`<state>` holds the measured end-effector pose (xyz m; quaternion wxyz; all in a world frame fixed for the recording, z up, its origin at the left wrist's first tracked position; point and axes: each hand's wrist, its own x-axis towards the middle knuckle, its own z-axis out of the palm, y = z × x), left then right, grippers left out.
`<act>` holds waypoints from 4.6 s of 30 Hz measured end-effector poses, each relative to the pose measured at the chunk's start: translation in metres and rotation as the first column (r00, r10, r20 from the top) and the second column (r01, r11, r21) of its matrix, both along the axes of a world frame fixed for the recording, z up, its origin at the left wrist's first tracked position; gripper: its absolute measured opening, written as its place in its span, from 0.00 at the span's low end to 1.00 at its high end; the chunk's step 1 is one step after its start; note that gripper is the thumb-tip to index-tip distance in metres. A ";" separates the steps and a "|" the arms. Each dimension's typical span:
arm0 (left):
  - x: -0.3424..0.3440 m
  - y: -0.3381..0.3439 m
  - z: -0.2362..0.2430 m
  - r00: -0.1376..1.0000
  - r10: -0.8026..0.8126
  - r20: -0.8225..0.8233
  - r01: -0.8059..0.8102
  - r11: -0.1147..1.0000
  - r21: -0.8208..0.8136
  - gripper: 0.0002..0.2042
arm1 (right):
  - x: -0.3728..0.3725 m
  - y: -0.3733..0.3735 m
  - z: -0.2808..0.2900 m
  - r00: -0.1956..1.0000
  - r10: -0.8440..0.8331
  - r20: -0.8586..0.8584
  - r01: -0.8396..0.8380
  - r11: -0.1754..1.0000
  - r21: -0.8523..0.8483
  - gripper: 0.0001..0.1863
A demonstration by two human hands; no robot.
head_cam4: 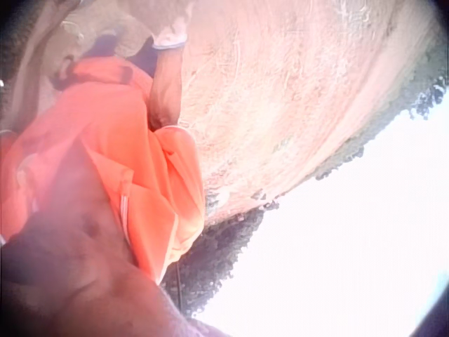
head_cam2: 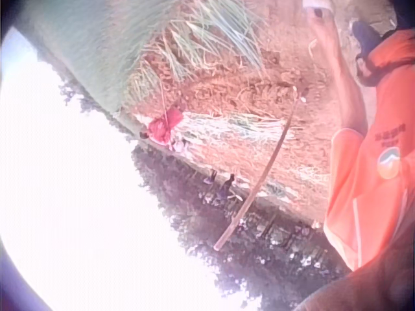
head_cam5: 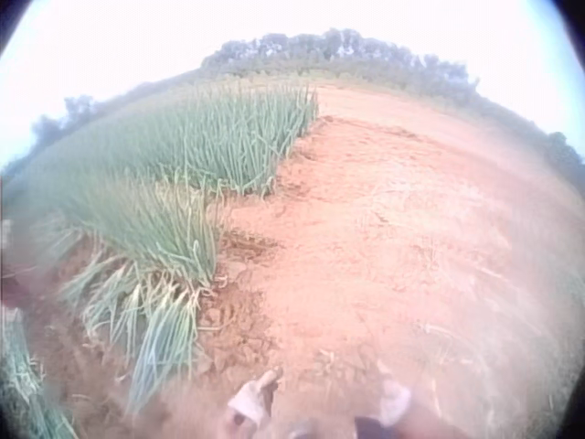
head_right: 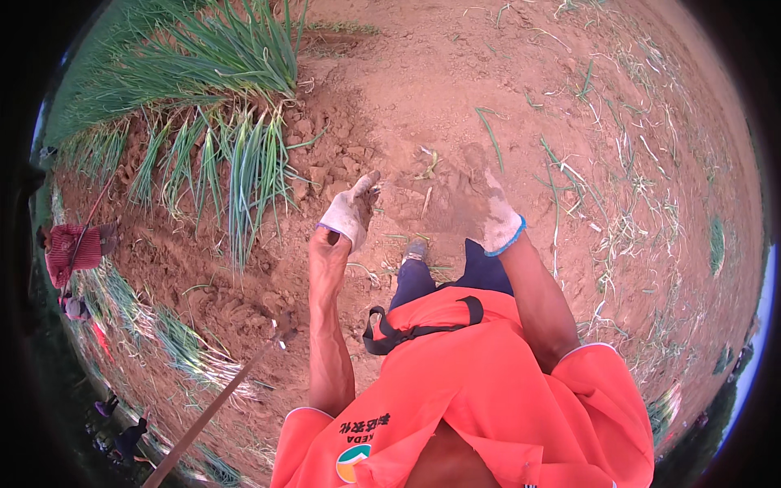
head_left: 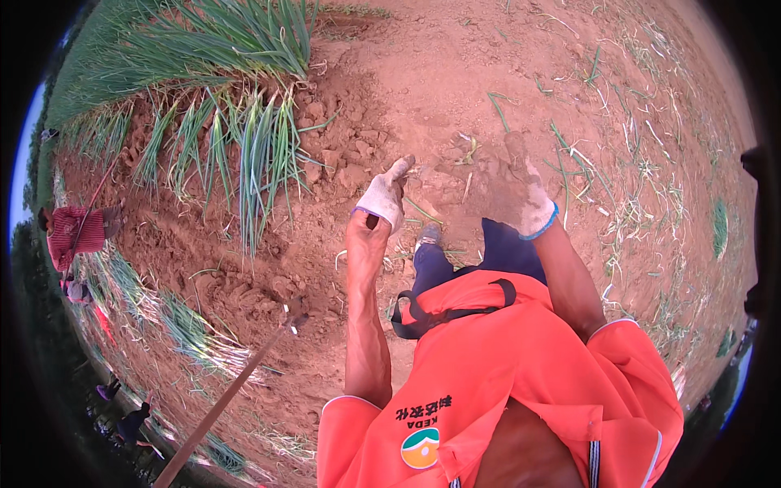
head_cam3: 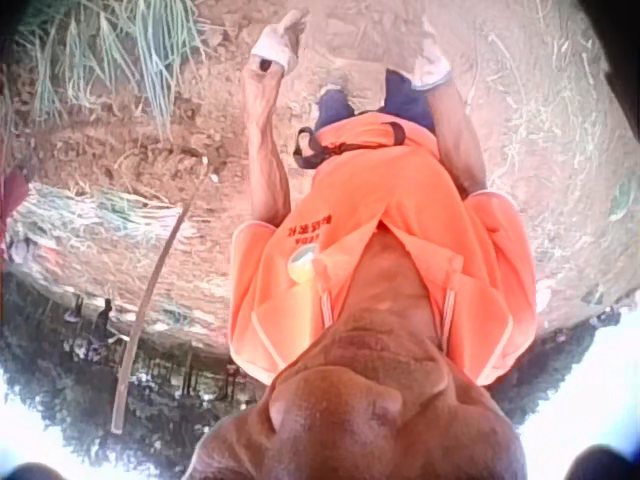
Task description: The person repeatedly pulls green onions from the soil by hand, shakes off excess dirt, and places them in a growing pile on the ground. The person also removes gloves and adjusts their position while continuing to harvest.
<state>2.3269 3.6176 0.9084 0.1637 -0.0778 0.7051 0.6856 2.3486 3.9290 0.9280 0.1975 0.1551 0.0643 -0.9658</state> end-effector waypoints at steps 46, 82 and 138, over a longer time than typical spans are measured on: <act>0.488 0.497 -0.005 -0.077 0.849 -0.522 -0.711 -0.414 -0.568 0.07 | 0.048 0.284 0.037 -0.404 0.902 -0.154 -0.852 -0.311 0.421 0.35; 0.184 0.840 0.046 0.591 0.806 0.006 -0.795 0.584 -0.163 0.13 | -0.083 0.654 0.013 -0.249 0.892 0.377 0.475 -0.227 0.850 0.45; 0.218 0.820 -0.029 0.428 0.890 0.158 -0.903 0.416 0.102 0.12 | -0.224 0.765 -0.147 0.460 0.888 -0.024 0.216 -0.085 0.973 0.16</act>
